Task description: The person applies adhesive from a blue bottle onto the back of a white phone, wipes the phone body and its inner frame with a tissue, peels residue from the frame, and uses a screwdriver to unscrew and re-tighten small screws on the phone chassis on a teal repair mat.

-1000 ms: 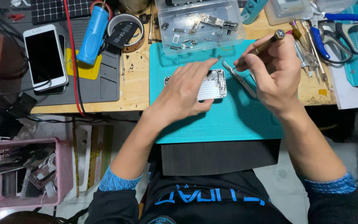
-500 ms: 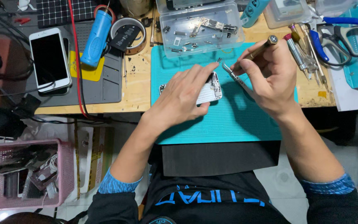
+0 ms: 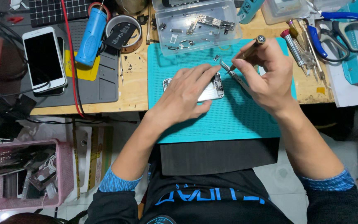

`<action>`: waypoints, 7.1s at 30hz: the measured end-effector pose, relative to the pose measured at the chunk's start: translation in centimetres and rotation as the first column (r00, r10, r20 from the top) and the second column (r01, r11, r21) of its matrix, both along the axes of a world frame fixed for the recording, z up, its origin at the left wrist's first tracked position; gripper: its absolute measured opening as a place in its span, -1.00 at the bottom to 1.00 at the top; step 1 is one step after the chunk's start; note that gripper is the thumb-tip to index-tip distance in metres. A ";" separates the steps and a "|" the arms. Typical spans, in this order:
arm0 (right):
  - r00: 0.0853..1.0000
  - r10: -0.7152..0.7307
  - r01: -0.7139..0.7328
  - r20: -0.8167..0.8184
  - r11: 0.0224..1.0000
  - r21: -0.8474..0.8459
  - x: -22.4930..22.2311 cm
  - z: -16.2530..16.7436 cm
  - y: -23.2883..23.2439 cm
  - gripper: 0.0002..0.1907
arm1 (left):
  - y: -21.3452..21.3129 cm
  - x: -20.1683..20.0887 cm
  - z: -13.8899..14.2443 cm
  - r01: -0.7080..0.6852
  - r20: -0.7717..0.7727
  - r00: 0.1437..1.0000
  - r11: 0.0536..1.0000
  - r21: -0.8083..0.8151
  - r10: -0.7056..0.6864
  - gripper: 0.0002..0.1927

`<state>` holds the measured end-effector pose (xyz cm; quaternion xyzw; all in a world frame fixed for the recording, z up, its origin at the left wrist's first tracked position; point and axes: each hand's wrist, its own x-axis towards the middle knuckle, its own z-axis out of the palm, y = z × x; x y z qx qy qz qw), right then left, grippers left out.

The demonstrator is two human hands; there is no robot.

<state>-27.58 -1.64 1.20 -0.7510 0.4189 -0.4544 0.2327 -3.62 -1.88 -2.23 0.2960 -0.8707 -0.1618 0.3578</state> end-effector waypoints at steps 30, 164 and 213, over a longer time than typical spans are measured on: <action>0.936 0.032 -0.068 0.350 0.994 0.091 -0.2 1.0 -1.8 -0.75 | -1.2 0.9 0.5 -0.392 -0.298 0.877 0.920 0.010 0.377 -0.68; 0.999 0.013 -0.015 -0.034 0.998 -0.063 -0.5 -2.1 2.1 -0.39 | 1.8 -0.9 -0.8 -0.209 -0.103 0.972 0.977 0.049 0.213 -0.20; 0.985 0.003 -0.026 -0.174 0.991 -0.130 0.2 -2.4 -0.5 -0.38 | 1.2 -0.8 -1.7 -0.194 -0.112 0.971 0.970 0.146 0.212 -0.24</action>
